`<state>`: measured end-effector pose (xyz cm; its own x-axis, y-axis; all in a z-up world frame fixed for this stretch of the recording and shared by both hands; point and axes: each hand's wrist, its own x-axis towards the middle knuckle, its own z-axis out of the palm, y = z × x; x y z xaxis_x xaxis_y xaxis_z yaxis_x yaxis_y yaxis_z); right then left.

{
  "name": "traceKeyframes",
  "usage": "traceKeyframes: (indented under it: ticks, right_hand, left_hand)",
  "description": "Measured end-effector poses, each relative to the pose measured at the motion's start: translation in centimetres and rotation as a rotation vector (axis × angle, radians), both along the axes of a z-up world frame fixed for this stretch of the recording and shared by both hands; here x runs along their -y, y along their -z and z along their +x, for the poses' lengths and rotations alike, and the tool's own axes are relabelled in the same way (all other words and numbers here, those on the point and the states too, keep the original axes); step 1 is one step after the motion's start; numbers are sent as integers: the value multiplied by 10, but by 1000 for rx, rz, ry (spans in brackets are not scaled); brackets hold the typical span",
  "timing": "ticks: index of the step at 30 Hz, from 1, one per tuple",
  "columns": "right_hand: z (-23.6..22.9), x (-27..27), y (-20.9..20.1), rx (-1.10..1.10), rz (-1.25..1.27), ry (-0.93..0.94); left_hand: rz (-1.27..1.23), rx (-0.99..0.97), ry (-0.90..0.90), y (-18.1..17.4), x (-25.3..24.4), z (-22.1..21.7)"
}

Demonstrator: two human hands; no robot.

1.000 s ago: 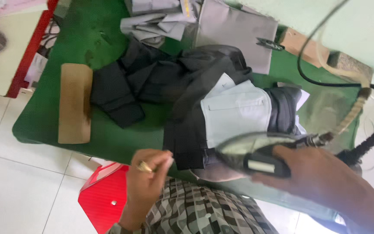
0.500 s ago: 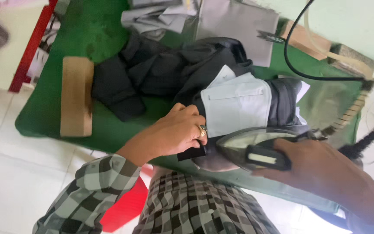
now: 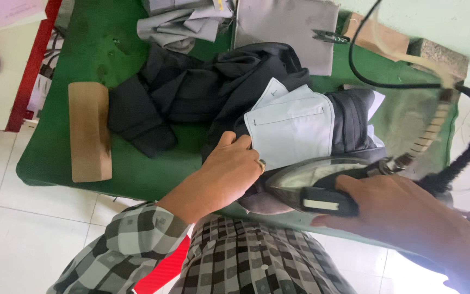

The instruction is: The person irons a pair of dark trousers on a green ironing board. They use a steam iron and a wooden pressing block to smooth the fabric, frequently adjusting the garment's position.

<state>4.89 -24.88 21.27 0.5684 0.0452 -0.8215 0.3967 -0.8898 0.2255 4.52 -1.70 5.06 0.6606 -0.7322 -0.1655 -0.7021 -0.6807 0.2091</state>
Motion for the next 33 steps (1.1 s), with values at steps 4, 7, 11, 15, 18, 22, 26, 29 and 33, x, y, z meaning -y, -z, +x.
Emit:
traceKeyframes:
  ticks: [4, 7, 11, 15, 18, 22, 26, 29, 33]
  right_hand:
    - [0, 0, -6, 10, -84, 30]
    - [-5, 8, -5, 60, 14, 6]
    - [-24, 2, -6, 46, 106, 31]
    - [-31, 2, 30, 225, 351, -254]
    - [-28, -1, 44, 314, 352, -212]
    - [-18, -36, 25, 199, 145, -86]
    - [2, -85, -1, 85, 21, 97]
    - [11, -106, -10, 65, 96, 127]
    - [16, -118, -7, 9, 245, -49]
  left_hand:
    - [28, -116, -33, 0, 1, 17]
    - [-75, -27, 20, 17, -1, 23]
    - [28, -32, 81, -1, 10, 26]
    - [85, -2, 52, -6, 16, 29]
    - [52, 20, -51, -6, 2, 38]
    - [-25, -108, -214, 5, -17, 53]
    - [-154, -150, -332, 8, -71, 51]
    - [-570, 283, -747, 40, -148, 19]
    - [-91, 337, -1391, 107, -235, -23]
